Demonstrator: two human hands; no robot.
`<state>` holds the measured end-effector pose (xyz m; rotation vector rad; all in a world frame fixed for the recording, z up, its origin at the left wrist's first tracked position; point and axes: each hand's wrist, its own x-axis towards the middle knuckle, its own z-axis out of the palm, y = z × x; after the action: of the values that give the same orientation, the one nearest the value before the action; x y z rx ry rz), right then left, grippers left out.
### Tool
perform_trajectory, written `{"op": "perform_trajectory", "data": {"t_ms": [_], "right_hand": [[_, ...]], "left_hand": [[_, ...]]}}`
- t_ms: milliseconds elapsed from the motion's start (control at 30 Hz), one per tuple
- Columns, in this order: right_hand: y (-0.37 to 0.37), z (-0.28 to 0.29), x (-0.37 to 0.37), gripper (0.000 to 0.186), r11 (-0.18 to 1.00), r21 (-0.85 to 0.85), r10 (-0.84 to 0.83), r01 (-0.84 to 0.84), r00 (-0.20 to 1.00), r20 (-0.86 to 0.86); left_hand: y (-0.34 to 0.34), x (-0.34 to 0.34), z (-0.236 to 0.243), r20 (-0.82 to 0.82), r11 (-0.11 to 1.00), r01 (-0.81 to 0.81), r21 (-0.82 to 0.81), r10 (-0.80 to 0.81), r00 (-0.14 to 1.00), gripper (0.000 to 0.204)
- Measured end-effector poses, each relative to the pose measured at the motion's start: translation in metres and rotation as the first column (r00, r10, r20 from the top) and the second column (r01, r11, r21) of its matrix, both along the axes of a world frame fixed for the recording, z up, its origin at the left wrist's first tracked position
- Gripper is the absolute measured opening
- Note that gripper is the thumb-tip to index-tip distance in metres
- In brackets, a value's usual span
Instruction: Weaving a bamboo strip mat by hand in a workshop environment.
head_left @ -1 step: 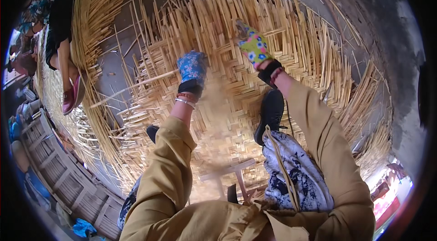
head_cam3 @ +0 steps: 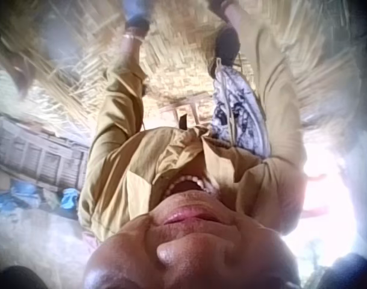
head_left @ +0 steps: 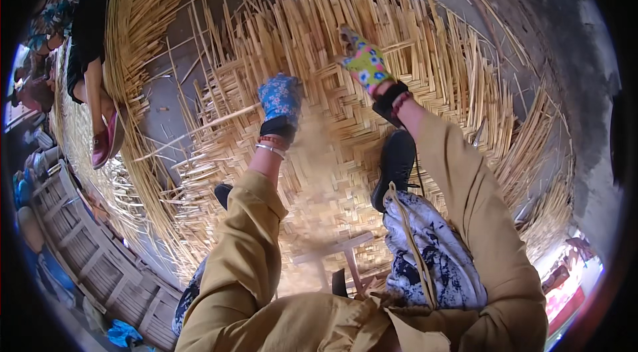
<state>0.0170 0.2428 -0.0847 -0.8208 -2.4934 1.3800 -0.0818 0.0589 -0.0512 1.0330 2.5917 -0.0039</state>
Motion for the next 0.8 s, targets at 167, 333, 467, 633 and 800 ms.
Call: {"op": "perform_trajectory", "data": {"t_ms": [167, 333, 467, 633, 800], "right_hand": [[0.01, 0.007, -0.029, 0.05, 0.894, 0.147, 0.294, -0.424, 0.8, 0.523], [-0.003, -0.001, -0.006, 0.043, 0.987, 0.07, 0.127, -0.142, 0.975, 0.184], [-0.006, -0.003, 0.005, 0.029, 0.969, 0.162, 0.167, -0.188, 0.977, 0.133], [-0.013, 0.011, 0.01, 0.038, 0.999, 0.029, 0.036, -0.04, 0.993, 0.11], [-0.019, 0.018, 0.016, 0.05, 0.822, 0.314, 0.319, -0.475, 0.841, 0.436]], "left_hand": [[0.011, 0.011, 0.015, 0.24, 0.735, -0.443, 0.512, 0.373, 0.896, 0.019], [0.042, 0.023, 0.013, 0.066, 0.861, 0.035, 0.507, -0.079, 0.995, 0.031], [0.067, 0.016, 0.013, 0.286, 0.982, -0.047, 0.184, -0.008, 0.958, 0.033], [0.077, 0.006, 0.018, 0.325, 0.999, 0.033, -0.043, -0.017, 0.946, 0.025], [0.072, 0.011, 0.005, 0.232, 0.987, -0.129, 0.093, 0.104, 0.967, 0.025]]}}
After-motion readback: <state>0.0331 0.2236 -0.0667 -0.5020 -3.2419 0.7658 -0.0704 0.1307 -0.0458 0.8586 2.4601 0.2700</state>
